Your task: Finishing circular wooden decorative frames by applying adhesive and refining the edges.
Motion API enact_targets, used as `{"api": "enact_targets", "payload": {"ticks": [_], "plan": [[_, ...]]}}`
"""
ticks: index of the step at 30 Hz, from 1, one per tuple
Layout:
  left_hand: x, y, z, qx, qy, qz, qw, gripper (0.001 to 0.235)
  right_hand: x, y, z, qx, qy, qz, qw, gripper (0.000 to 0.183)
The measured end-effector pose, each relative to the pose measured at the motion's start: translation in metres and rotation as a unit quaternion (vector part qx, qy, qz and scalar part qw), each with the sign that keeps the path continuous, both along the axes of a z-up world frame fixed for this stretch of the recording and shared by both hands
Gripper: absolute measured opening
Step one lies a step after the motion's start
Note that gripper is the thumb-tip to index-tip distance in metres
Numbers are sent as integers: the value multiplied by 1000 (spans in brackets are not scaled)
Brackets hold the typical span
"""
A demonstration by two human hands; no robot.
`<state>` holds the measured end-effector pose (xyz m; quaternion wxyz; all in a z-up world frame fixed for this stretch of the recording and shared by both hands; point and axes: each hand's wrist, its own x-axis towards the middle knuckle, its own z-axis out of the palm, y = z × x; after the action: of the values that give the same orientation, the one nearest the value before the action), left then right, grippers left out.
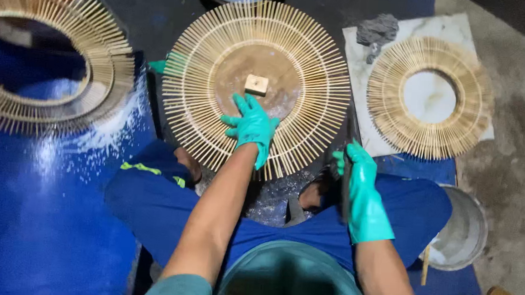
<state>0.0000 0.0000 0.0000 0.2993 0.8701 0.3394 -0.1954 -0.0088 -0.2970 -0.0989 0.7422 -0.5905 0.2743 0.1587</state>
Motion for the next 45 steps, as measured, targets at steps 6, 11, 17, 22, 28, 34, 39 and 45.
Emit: {"api": "enact_targets", "payload": {"ticks": [6,11,17,22,28,34,39,45], "plan": [[4,11,-24,13,5,-26,1000,121,-6,8,20,-13,-31,5,999,48],[4,10,-2,20,26,-27,999,122,-5,8,28,2,-14,35,999,51],[9,1,-5,10,28,15,999,122,-6,2,20,-10,-19,45,999,51],[6,9,-15,24,-1,-8,1000,123,-3,3,28,-2,1,69,998,55],[3,15,-6,36,19,-21,999,124,-2,1,20,-1,-4,85,996,55],[-1,26,3,30,16,-39,999,123,0,4,24,-10,-10,74,997,53],[2,36,-1,35,46,-77,995,119,2,7,26,-2,5,59,998,52],[-1,30,9,13,41,-54,998,119,1,4,26,12,-14,64,998,52]]}}
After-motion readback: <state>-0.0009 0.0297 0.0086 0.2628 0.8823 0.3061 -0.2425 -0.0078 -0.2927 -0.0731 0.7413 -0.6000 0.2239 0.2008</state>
